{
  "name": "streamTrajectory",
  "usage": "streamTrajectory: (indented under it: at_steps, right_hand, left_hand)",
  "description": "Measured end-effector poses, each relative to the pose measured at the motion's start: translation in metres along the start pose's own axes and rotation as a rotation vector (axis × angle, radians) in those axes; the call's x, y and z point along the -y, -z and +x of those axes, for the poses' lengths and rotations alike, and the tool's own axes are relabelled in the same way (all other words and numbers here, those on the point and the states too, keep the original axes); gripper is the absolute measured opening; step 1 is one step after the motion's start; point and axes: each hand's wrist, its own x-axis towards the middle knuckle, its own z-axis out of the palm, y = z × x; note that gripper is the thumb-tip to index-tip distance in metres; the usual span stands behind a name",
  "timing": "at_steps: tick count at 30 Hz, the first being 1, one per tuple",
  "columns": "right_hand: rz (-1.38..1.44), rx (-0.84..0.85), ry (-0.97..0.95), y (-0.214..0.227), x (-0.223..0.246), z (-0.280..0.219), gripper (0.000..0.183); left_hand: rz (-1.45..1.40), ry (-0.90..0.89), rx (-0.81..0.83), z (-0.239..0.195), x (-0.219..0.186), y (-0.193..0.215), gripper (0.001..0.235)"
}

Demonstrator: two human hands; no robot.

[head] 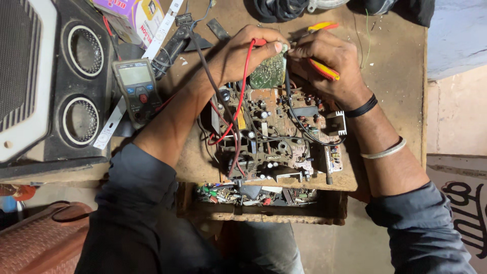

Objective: The person uses a multimeter and a screwdriver to test and adjust components on a small circuit board held over a larger mainboard. The person repeatedly probes points on the board with the multimeter leads and uses the screwdriver to scrape or adjust contacts while seated at a cluttered workbench.

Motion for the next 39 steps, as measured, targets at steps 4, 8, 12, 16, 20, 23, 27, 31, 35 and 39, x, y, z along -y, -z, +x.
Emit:
streamTrajectory:
  at_steps: [4,8,12,16,20,23,27,31,35,39]
  right_hand:
    - [-0.045,-0.046,0.043,-0.001,-0.008,0.006,0.020]
    - [-0.005,-0.051,0.024,0.001,-0.007,0.001,0.015]
    - [-0.011,-0.038,-0.006,0.000,-0.005,-0.001,0.018]
    - [-0.036,-0.032,0.018,0.001,-0.003,0.005,0.020]
    - [0.017,-0.040,0.000,0.002,0.006,0.005,0.022]
    - [-0.001,-0.016,-0.026,0.002,0.008,0.006,0.021]
    - [0.038,-0.010,-0.036,0.001,0.009,0.005,0.022]
    - [0.001,-0.011,-0.026,0.002,0.013,0.009,0.020]
    - [-0.037,-0.015,-0.025,0.000,0.017,0.009,0.020]
    - [-0.018,-0.008,-0.040,0.001,0.018,0.008,0.023]
  left_hand:
    - [0.002,-0.081,-0.011,0.002,0.004,0.001,0.030]
    - [0.018,-0.141,-0.014,0.004,0.003,0.001,0.031]
    - [0.076,0.066,-0.037,0.000,0.000,-0.001,0.033]
    - [0.060,-0.017,-0.023,0.002,-0.002,0.001,0.031]
    - [-0.001,-0.120,0.003,0.002,-0.004,0.000,0.029]
    - [0.060,-0.039,-0.023,0.003,-0.003,0.000,0.029]
    - [0.096,-0.030,-0.049,-0.001,0.001,0.000,0.029]
    - [0.021,-0.128,-0.037,0.003,0.002,-0.001,0.029]
    - [0.034,-0.058,-0.034,0.004,-0.001,-0.003,0.034]
    - [0.032,0.075,-0.012,0.002,-0.008,-0.001,0.040]
